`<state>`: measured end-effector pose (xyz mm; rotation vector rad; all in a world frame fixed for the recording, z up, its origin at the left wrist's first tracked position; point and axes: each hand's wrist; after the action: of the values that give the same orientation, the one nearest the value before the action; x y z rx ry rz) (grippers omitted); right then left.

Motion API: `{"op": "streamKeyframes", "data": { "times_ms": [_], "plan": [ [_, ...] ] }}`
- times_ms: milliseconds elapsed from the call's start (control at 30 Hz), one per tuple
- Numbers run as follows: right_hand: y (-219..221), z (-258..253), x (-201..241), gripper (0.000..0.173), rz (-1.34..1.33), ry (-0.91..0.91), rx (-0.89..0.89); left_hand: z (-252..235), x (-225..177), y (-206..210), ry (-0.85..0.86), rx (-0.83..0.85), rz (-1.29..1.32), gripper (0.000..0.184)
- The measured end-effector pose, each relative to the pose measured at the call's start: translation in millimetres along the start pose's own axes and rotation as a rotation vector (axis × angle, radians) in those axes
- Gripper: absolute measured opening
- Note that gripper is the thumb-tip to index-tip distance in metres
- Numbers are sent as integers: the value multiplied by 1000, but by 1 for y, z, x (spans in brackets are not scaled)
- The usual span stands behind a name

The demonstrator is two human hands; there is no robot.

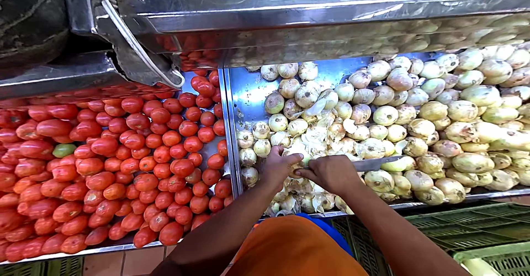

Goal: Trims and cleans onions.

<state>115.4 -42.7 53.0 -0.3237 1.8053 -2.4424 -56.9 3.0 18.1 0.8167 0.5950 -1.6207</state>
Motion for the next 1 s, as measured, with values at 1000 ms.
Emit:
{"op": "streamKeyframes", "data": {
  "times_ms": [1000],
  "plan": [
    [6,3,-6,72,-63,-177,131,-39,-39,-19,-250,191,42,51]
  ]
}}
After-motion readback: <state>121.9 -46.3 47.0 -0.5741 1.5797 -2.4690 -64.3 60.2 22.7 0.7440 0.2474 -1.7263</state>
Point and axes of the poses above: each hand's wrist, its own z-axis away from the middle knuckle, its own y-axis out of the palm, x = y × z, and after that the axes turned 3 degrees about -z, right-handed
